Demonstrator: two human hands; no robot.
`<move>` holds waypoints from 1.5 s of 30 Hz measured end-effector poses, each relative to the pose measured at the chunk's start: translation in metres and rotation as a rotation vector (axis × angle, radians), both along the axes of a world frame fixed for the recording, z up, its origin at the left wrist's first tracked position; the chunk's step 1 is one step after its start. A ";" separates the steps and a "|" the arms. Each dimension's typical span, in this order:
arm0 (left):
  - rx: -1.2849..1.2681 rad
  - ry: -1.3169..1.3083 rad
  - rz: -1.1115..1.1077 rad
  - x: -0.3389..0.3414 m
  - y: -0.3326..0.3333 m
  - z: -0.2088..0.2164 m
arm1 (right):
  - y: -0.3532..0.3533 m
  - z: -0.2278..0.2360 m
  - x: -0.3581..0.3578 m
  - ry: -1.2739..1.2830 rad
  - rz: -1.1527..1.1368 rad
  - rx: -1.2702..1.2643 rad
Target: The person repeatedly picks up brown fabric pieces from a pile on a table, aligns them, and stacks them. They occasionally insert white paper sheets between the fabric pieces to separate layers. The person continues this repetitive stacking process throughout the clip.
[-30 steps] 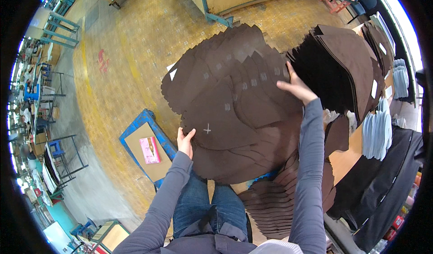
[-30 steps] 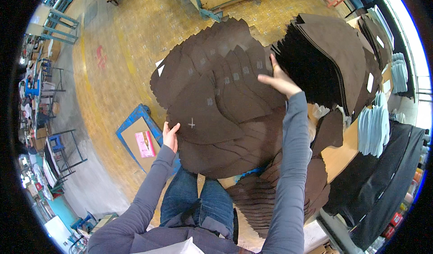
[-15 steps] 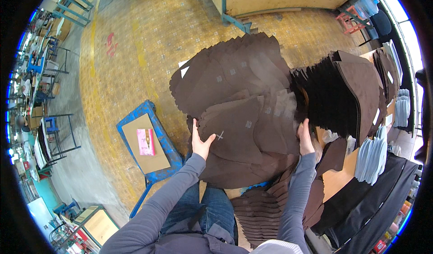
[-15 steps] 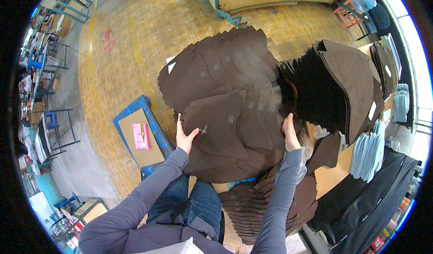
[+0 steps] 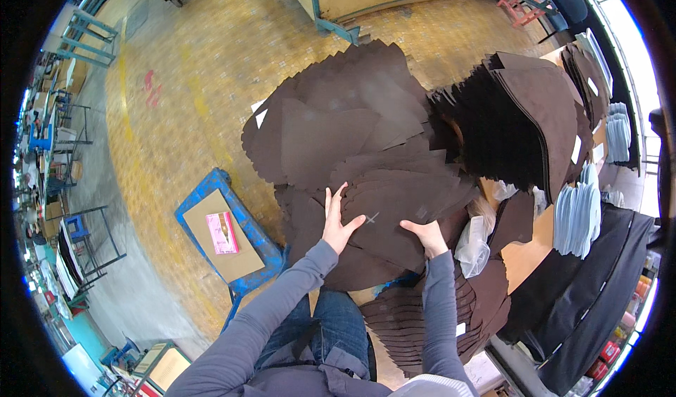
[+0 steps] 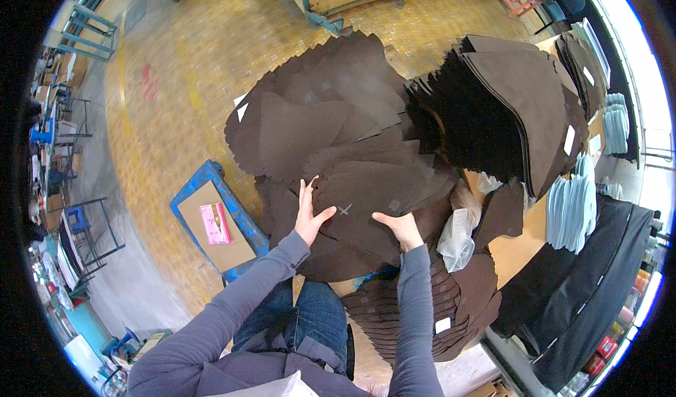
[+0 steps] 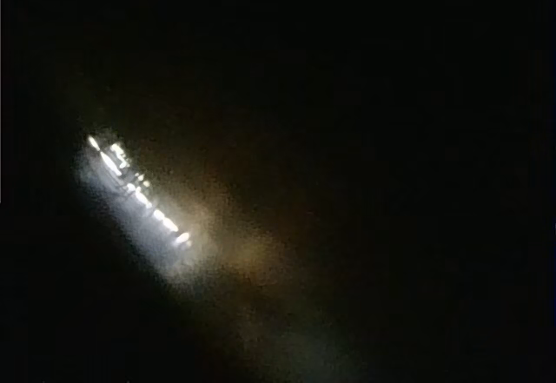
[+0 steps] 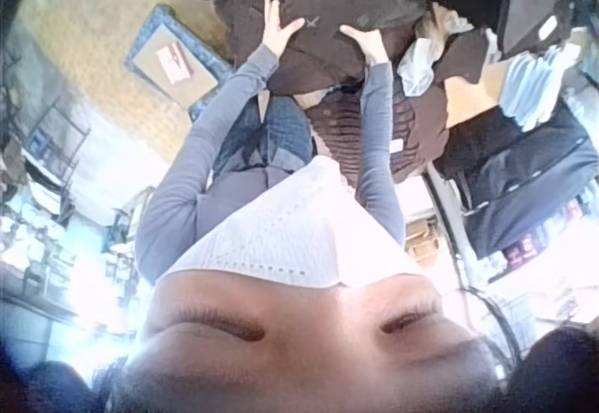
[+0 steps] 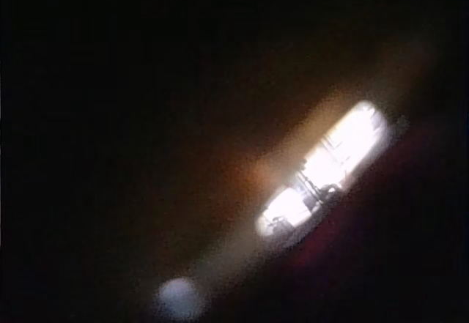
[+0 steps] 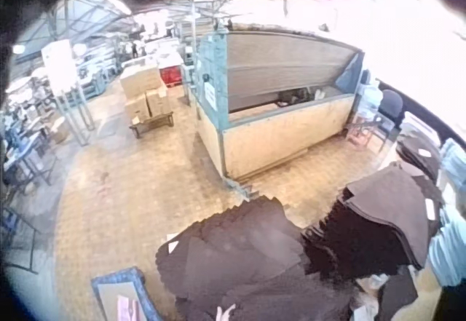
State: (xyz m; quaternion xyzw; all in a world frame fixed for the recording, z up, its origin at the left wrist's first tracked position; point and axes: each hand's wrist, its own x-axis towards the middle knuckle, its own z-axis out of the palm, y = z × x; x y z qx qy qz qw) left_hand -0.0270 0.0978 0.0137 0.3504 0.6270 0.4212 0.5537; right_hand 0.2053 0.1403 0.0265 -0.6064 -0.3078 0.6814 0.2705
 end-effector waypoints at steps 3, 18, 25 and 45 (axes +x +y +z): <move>0.051 -0.081 -0.051 -0.006 -0.002 0.002 | -0.015 0.001 -0.008 -0.008 -0.181 0.066; 0.317 -0.381 -0.549 0.019 0.001 0.071 | -0.050 -0.015 0.025 1.181 -0.544 0.805; 0.479 -0.246 -0.435 0.014 0.016 0.106 | -0.054 -0.013 -0.002 1.287 -0.725 0.851; 0.593 0.589 -0.722 -0.016 0.057 0.125 | -0.025 0.022 0.014 -0.225 0.180 0.921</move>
